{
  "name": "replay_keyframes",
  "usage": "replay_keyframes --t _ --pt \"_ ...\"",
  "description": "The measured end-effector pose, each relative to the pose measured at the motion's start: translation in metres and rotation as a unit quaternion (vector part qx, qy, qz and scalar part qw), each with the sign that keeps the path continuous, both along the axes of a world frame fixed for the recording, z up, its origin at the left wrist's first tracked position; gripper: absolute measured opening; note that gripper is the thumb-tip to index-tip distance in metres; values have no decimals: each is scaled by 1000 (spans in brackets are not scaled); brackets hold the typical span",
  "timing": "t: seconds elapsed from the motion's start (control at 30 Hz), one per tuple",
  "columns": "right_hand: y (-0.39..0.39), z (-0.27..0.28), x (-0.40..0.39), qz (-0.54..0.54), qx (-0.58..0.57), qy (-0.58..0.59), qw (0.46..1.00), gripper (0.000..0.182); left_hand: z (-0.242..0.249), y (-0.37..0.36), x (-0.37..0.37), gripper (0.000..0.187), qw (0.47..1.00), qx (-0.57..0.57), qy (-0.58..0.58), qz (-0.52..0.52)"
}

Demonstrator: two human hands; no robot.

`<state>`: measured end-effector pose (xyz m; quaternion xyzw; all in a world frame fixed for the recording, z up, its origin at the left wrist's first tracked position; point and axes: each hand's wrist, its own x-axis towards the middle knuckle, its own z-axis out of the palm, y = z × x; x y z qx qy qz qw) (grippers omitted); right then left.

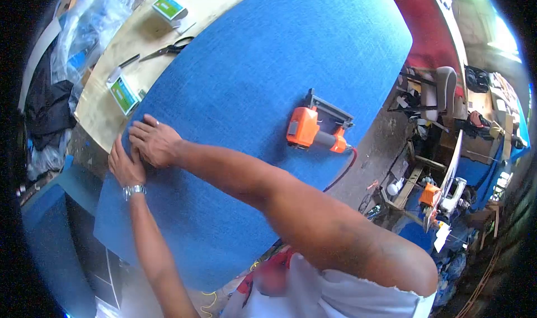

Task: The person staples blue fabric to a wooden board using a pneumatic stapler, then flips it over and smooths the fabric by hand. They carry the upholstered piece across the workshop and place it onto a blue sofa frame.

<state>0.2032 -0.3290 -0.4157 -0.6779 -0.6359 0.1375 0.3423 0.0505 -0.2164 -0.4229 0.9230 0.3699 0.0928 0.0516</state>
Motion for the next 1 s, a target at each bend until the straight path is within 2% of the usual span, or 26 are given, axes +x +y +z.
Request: replay_keyframes --t 0.07,0.13,0.17,0.2,0.23,0.33,0.37,0.47,0.53,0.57,0.6,0.63,0.67,0.7,0.73,0.77,0.83,0.87,0.9,0.93,0.97,1.0 --pt "-58 26 7 -13 57 27 998 43 0 0 0 59 1000 9 24 9" --pt "-155 54 19 -14 -24 38 999 45 4 -5 4 56 1000 24 14 1" --pt "-205 61 25 -46 -41 20 998 45 3 -4 4 55 1000 0 14 6" --pt "-258 70 32 -74 -134 27 988 42 4 -2 6 55 1000 -3 18 10" --pt "-302 82 35 -133 -226 -6 965 42 6 -1 7 55 1000 -6 23 13" --pt "-404 105 42 -313 -244 -75 915 55 9 -5 5 54 1000 9 16 11" --pt "-413 113 43 -345 -265 -170 884 62 11 -5 6 54 1000 21 7 10" --pt "-402 97 46 -423 -282 -201 837 69 21 -1 9 53 999 -31 -28 -16" --pt "-376 89 54 -433 -378 -158 803 65 34 6 6 52 993 -50 -84 -61" --pt "-371 81 63 -415 -380 -158 811 63 38 13 0 53 990 -98 -82 -65" --pt "-373 71 74 -394 -386 -163 818 61 25 21 -11 55 984 -66 -139 -87" --pt "-376 57 85 -390 -385 -172 819 58 32 30 -17 58 983 -160 -58 -65" --pt "-374 54 87 -385 -372 -141 832 57 22 34 -24 61 987 -145 -53 -42" --pt "-377 50 95 -402 -407 -44 819 51 10 35 -28 64 989 -133 -50 -31" --pt "-380 55 95 -364 -381 -87 846 59 11 37 -31 67 987 -157 -33 -13" --pt "-408 38 112 -343 -323 -81 879 52 12 41 -38 66 985 -168 -42 -14" --pt "-388 72 117 -379 -348 -133 847 47 14 33 -33 66 981 -188 -52 -15" --pt "-359 96 103 -402 -354 -157 830 45 12 34 -34 67 980 -191 -53 -11" --pt "-303 129 87 -421 -367 -124 820 43 10 37 -32 67 980 -193 -54 -10" --pt "-266 150 81 -390 -335 -157 843 44 10 40 -31 68 980 -191 -61 -8" --pt "-200 192 50 -432 -327 -88 836 47 10 40 -32 68 980 -189 -67 -6" --pt "-204 189 74 -360 -300 -174 866 48 9 41 -32 69 979 -188 -73 -3"
